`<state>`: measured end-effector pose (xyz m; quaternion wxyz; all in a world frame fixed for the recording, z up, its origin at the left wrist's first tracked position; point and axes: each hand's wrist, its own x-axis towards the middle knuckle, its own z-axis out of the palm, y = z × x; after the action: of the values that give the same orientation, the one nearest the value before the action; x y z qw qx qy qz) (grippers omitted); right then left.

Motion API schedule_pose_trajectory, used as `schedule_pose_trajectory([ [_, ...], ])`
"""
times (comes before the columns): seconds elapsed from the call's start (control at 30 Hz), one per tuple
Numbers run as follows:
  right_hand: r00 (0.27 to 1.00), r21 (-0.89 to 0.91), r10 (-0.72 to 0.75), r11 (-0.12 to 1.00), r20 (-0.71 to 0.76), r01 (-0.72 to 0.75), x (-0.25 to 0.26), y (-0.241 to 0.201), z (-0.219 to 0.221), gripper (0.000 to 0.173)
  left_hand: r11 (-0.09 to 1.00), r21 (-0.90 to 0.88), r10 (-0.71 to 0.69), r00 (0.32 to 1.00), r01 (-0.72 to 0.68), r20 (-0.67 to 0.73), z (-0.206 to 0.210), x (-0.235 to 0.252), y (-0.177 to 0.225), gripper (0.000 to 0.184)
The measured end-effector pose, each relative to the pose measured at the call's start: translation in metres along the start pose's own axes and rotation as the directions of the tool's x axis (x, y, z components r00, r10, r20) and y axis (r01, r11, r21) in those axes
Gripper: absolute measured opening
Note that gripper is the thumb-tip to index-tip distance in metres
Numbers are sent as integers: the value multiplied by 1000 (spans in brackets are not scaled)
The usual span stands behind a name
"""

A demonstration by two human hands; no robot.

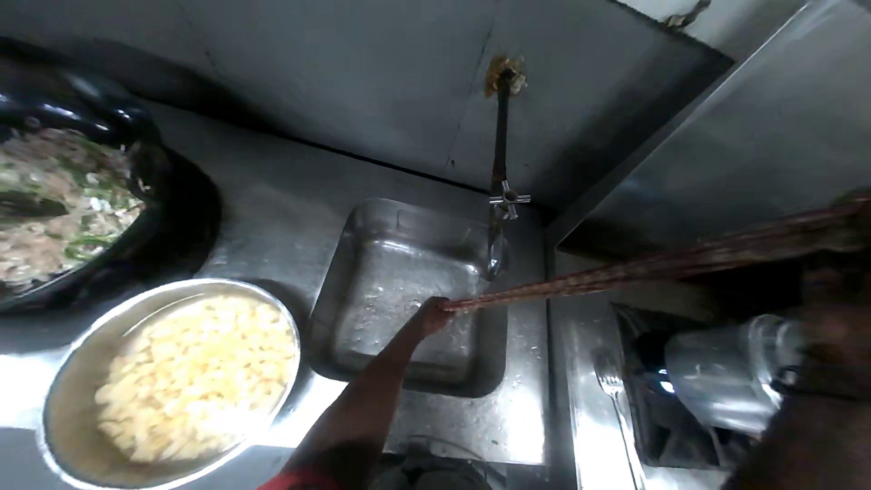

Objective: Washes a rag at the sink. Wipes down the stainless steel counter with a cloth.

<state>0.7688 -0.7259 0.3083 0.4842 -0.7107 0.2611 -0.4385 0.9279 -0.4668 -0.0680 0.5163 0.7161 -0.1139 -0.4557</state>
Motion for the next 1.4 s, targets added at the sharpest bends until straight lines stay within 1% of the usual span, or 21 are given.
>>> schedule_pose_trajectory([
  [0.07, 982, -54, -83, 994, 172, 93, -20, 37, 23, 37, 980, -147, -139, 989, 131, -43, -2, -19, 10, 32],
  [0.17, 923, -240, 59, 970, 379, 37, -75, 102, 75, 39, 896, -397, -179, 980, 198, 86, 4, -37, 27, 24],
  [0.23, 825, -309, 164, 951, 541, 14, -119, 143, 108, 32, 808, -536, -155, 966, 243, 205, 16, -44, 40, 39],
  [0.3, 672, -352, 197, 931, 713, 101, -164, 172, 131, 35, 663, -699, -115, 958, 270, 261, 29, -49, 55, 58],
  [0.37, 552, -384, 182, 882, 814, 274, -195, 175, 138, 44, 519, -822, -98, 972, 234, 214, 39, -46, 58, 52],
  [0.4, 559, -389, 163, 866, 813, 314, -201, 169, 139, 42, 498, -843, -127, 979, 202, 160, 41, -43, 55, 44],
  [0.47, 671, -416, 139, 868, 728, 272, -200, 166, 136, 31, 553, -822, -183, 982, 138, 41, 39, -41, 48, 26],
  [0.53, 739, -445, 312, 895, 597, -19, -195, 178, 133, 28, 606, -785, -185, 983, 124, 13, 34, -52, 50, 28],
  [0.57, 683, -428, 485, 862, 546, -271, -194, 188, 136, 33, 625, -770, -170, 985, 131, 29, 32, -62, 54, 27],
  [0.63, 446, -326, 742, 639, 500, -697, -197, 212, 148, 42, 691, -709, -116, 990, 141, 83, 33, -93, 68, 21],
  [0.7, 242, -134, 752, 401, 613, -906, -201, 225, 161, 49, 743, -652, -74, 987, 150, 143, 30, -122, 74, 18],
  [0.77, 193, 12, 660, 268, 726, -963, -196, 229, 178, 52, 764, -618, -71, 976, 186, 206, 27, -147, 70, 13],
  [0.9, 237, 61, 759, 253, 607, -966, -172, 226, 225, 16, 734, -627, -114, 957, 262, 266, 25, -163, 24, 13],
  [0.97, 332, -39, 725, 443, 604, -896, -163, 218, 235, 37, 654, -700, -182, 957, 289, 225, 25, -155, 7, 26],
  [1.07, 480, -278, 544, 809, 689, -518, -159, 183, 217, 46, 487, -843, -170, 972, 228, 165, 27, -126, 12, 60],
  [1.17, 408, -436, 448, 891, 796, -127, -161, 161, 191, 37, 266, -946, -31, 983, 184, 182, 30, -91, 36, 81],
  [1.23, 339, -498, 474, 867, 812, -19, -150, 147, 170, 41, 266, -959, 18, 994, 99, 108, 35, -68, 55, 56],
  [1.27, 430, -519, 461, 855, 776, 20, -143, 133, 155, 39, 254, -965, 28, 997, 63, 72, 38, -55, 61, 40],
  [1.33, 733, -549, 287, 824, 617, 140, -123, 110, 136, 34, 269, -962, 6, 998, 51, 55, 40, -38, 71, 22],
  [1.37, 817, -574, 173, 789, 551, 220, -109, 97, 134, 37, 292, -954, -20, 998, 67, 64, 42, -34, 76, 20],
  [1.4, 828, -577, 63, 746, 558, 332, -93, 84, 132, 44, 314, -945, -56, 996, 90, 76, 43, -34, 82, 17],
])
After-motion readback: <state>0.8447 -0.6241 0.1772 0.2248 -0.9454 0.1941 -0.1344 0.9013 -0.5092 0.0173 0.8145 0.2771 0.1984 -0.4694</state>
